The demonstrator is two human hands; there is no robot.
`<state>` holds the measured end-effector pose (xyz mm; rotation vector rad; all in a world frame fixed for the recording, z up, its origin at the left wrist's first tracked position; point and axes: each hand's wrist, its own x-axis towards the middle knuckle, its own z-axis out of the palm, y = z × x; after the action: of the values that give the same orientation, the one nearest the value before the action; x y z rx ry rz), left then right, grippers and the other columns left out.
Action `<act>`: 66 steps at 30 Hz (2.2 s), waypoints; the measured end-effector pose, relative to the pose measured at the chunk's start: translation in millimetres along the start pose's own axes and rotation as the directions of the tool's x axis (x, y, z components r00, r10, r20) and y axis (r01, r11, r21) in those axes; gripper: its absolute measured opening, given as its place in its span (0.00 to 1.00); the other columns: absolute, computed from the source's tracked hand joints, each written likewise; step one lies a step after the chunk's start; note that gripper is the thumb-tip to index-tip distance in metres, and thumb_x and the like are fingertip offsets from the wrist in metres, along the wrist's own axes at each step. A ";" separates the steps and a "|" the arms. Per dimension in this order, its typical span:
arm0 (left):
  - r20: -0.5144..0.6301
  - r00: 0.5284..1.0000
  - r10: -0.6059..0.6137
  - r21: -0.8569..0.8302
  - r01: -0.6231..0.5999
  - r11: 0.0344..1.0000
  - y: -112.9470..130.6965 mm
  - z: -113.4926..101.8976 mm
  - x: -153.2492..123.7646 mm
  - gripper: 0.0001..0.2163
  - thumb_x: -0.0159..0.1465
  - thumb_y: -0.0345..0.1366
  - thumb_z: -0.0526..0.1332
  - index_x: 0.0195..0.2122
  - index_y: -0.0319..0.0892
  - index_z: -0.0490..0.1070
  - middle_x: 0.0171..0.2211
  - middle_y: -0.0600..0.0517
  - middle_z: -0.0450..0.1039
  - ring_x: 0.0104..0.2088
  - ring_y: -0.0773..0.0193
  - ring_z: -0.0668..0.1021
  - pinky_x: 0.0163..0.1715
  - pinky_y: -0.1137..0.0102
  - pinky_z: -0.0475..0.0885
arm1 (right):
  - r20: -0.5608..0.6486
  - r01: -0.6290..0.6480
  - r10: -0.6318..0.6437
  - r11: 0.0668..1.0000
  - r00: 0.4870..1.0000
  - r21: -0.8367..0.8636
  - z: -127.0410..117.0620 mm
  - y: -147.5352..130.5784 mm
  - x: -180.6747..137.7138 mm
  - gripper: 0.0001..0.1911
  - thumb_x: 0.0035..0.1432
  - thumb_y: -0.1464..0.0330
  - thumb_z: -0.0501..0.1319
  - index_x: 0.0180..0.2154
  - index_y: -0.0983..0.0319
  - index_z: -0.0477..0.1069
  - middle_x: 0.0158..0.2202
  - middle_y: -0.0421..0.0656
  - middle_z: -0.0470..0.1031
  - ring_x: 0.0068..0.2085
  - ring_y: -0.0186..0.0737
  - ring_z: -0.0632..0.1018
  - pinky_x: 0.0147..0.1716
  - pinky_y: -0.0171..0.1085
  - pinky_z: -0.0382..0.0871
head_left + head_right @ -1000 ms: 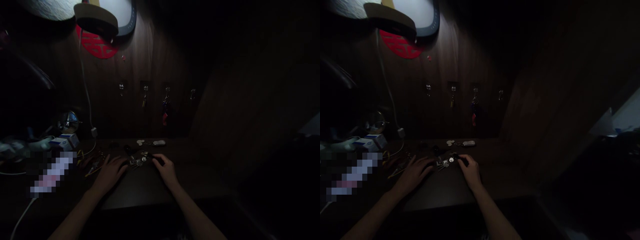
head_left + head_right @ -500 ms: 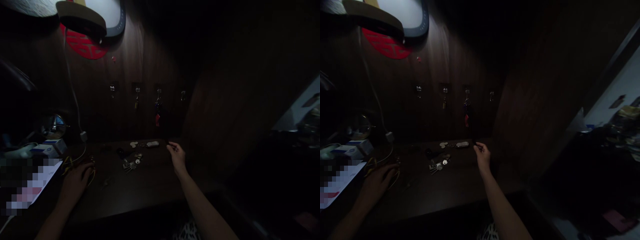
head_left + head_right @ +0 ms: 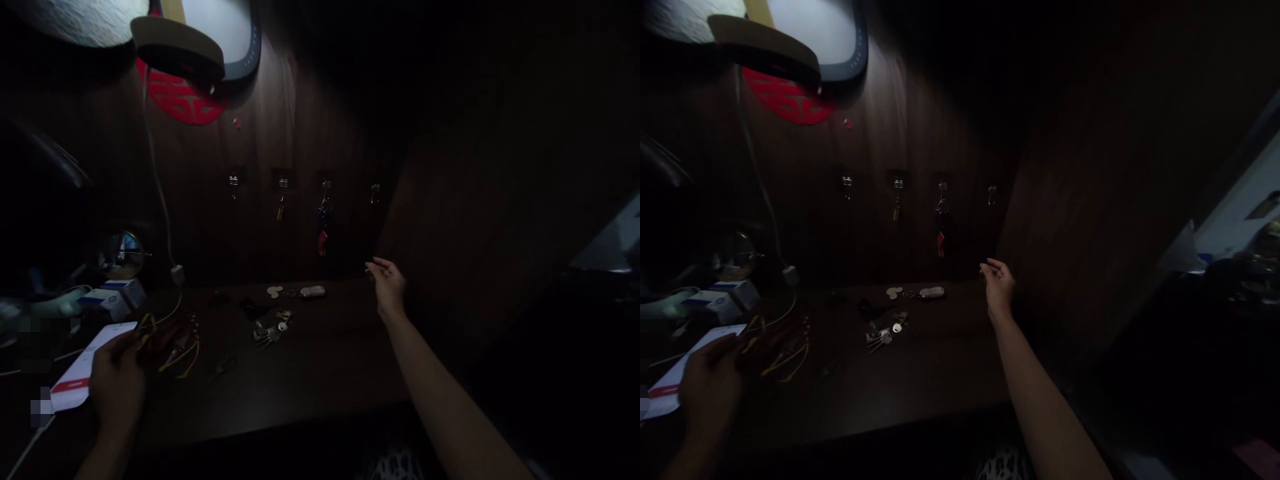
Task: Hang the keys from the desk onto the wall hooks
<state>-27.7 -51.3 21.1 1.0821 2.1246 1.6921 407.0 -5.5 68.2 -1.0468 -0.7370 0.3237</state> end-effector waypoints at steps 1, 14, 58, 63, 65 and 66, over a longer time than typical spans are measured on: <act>0.016 1.000 0.009 0.010 -0.009 1.000 0.7 -0.2 0.1 0.14 0.56 0.41 0.53 0.41 0.44 0.69 0.44 0.49 0.74 0.47 0.53 0.74 0.46 0.57 0.70 | -0.008 0.008 -0.008 1.000 1.000 0.009 1.5 -1.9 3.8 0.16 0.39 0.65 0.67 0.33 0.61 0.71 0.24 0.36 0.72 0.27 0.32 0.73 0.27 0.32 0.64; 0.310 0.950 0.046 0.243 -0.126 0.962 -15.3 9.1 8.8 0.13 0.59 0.50 0.50 0.35 0.53 0.71 0.37 0.55 0.77 0.42 0.49 0.77 0.40 0.55 0.72 | -0.037 0.060 -0.055 0.989 0.998 0.137 40.5 -39.7 79.3 0.08 0.43 0.71 0.63 0.31 0.61 0.68 0.23 0.35 0.73 0.24 0.30 0.73 0.25 0.30 0.67; 0.450 0.889 0.082 0.273 -0.224 0.936 -4.1 10.2 3.3 0.14 0.57 0.45 0.50 0.37 0.47 0.71 0.42 0.50 0.77 0.42 0.52 0.78 0.42 0.59 0.72 | 0.148 -0.379 0.377 0.925 0.914 -0.017 20.1 44.1 9.1 0.06 0.41 0.72 0.64 0.27 0.59 0.72 0.28 0.39 0.77 0.31 0.34 0.77 0.28 0.30 0.69; 0.501 0.798 0.336 0.188 -0.479 0.857 -16.9 18.5 5.2 0.14 0.57 0.45 0.52 0.36 0.46 0.74 0.42 0.48 0.78 0.43 0.52 0.78 0.43 0.61 0.72 | 0.266 -0.398 0.406 0.913 0.874 -0.088 29.5 51.0 -42.1 0.07 0.40 0.70 0.63 0.27 0.60 0.74 0.28 0.41 0.78 0.31 0.35 0.77 0.28 0.31 0.68; 0.538 0.746 0.392 0.171 -0.552 0.816 -19.8 21.4 5.2 0.16 0.56 0.46 0.52 0.36 0.45 0.75 0.41 0.47 0.78 0.43 0.52 0.78 0.43 0.61 0.72 | 0.324 -0.388 0.404 0.914 0.855 -0.116 36.5 53.0 -60.2 0.07 0.41 0.70 0.63 0.28 0.61 0.74 0.28 0.41 0.78 0.32 0.36 0.77 0.28 0.32 0.67; 0.554 0.721 0.416 0.157 -0.582 0.798 -20.6 22.5 4.9 0.16 0.56 0.47 0.52 0.37 0.45 0.75 0.41 0.47 0.79 0.43 0.52 0.78 0.44 0.61 0.72 | 0.358 -0.374 0.397 0.918 0.845 -0.134 40.2 54.2 -68.6 0.06 0.41 0.70 0.62 0.28 0.61 0.74 0.29 0.41 0.77 0.32 0.37 0.77 0.28 0.32 0.68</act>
<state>-26.4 -32.6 -3.4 2.1036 1.8833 1.0375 335.1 8.3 5.7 -1.2046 -0.8809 0.8785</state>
